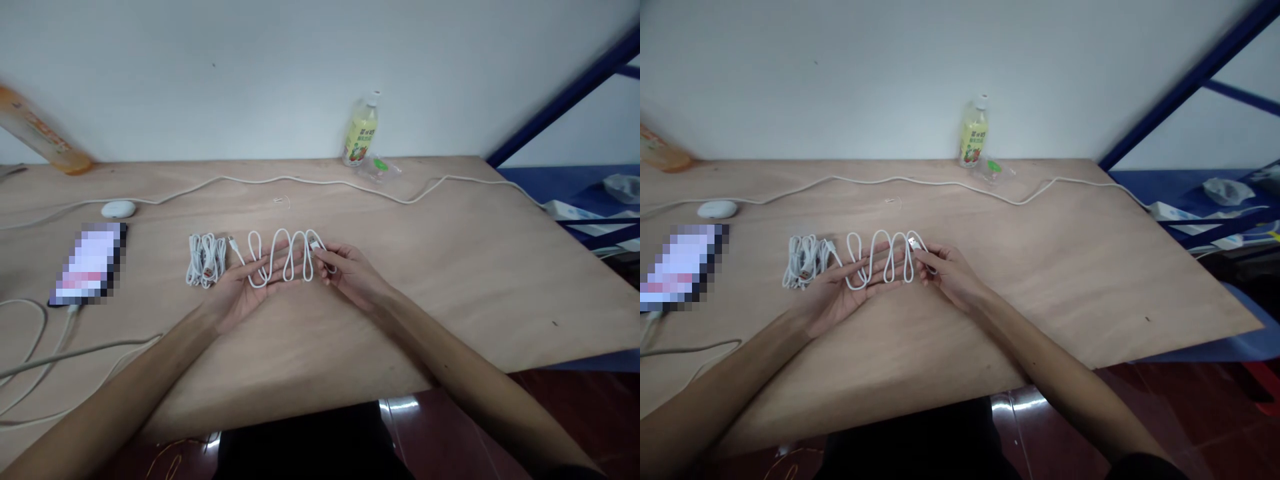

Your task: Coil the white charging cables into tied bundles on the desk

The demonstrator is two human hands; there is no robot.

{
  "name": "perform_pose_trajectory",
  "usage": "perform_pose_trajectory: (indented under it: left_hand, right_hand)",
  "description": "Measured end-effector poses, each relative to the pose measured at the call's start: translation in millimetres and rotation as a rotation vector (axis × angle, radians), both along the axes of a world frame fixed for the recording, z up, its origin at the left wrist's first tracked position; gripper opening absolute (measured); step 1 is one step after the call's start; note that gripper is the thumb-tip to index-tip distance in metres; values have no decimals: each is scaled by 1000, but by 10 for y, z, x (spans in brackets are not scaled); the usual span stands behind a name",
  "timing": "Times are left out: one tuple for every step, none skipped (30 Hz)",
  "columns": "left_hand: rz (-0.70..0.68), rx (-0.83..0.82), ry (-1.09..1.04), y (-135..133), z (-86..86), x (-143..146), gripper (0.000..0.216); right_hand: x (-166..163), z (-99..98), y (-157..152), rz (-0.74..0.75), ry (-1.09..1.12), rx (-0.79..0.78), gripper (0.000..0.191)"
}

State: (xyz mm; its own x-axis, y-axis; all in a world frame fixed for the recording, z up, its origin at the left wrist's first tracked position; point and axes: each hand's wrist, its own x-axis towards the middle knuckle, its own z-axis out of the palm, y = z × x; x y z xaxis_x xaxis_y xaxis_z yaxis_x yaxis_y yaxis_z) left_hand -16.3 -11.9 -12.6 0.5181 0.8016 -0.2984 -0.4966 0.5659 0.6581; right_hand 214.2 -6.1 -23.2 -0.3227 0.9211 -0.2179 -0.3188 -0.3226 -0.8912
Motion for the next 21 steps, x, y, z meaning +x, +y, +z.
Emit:
perform_pose_trajectory:
  left_hand:
    - [-3, -2, 2, 0, 2, 2, 68]
    - [-6, -2, 0, -1, 4, 4, 67]
    - [-11, 0, -5, -1, 6, 6, 67]
    - [-16, 3, -13, -2, 7, 6, 67]
    - [-22, 5, -21, -2, 7, 4, 66]
    - [-28, 7, -26, -3, 5, 1, 65]
    - [-35, 6, -29, -3, 2, -3, 64]
    - [-44, 5, -29, -4, -2, -8, 63]
    - [-55, 1, -28, -5, -8, -13, 61]
    - [-66, -1, -29, -6, -14, -17, 60]
    - [-78, -1, -32, -7, -20, -21, 59]
    - [-89, 0, -37, -8, -25, -22, 59]
    - [-97, 1, -41, -9, -28, -23, 59]
    - [-104, 1, -43, -9, -31, -22, 59]
    - [-109, -1, -41, -10, -32, -20, 59]
    - [-110, -3, -38, -10, -32, -17, 59]
    - [-110, -6, -37, -9, -32, -15, 59]
    - [-109, -8, -39, -9, -33, -14, 59]
    - [-111, -10, -44, -8, -35, -14, 59]
    - [-113, -10, -52, -7, -37, -15, 59]
    - [-118, -9, -62, -6, -40, -16, 59]
  right_hand:
    - [-1, -7, 1, 7, 1, 6, 33]
    - [-2, -10, 1, 15, 2, 11, 34]
    - [-3, -11, 1, 25, 4, 15, 35]
    - [-2, -10, 0, 31, 4, 18, 35]
    - [-1, -7, -2, 38, 1, 20, 35]
    - [1, -2, -3, 44, -5, 20, 36]
    - [3, 2, -5, 51, -13, 17, 36]
    - [6, 7, -6, 58, -23, 13, 37]
    - [8, 11, -8, 64, -35, 9, 37]
    - [9, 15, -9, 70, -46, 6, 37]
    - [9, 18, -10, 72, -55, 6, 38]
    - [8, 21, -11, 70, -60, 7, 38]
    - [7, 24, -11, 66, -61, 11, 39]
    - [5, 26, -10, 56, -57, 15, 39]
    - [3, 28, -9, 44, -53, 20, 41]
    - [1, 31, -7, 33, -50, 24, 41]
    - [0, 33, -5, 23, -50, 27, 42]
    - [0, 34, -4, 17, -52, 29, 41]
    - [0, 34, -3, 12, -57, 29, 41]
    - [0, 31, -1, 9, -62, 26, 41]
    - [0, 27, 0, 5, -65, 23, 42]
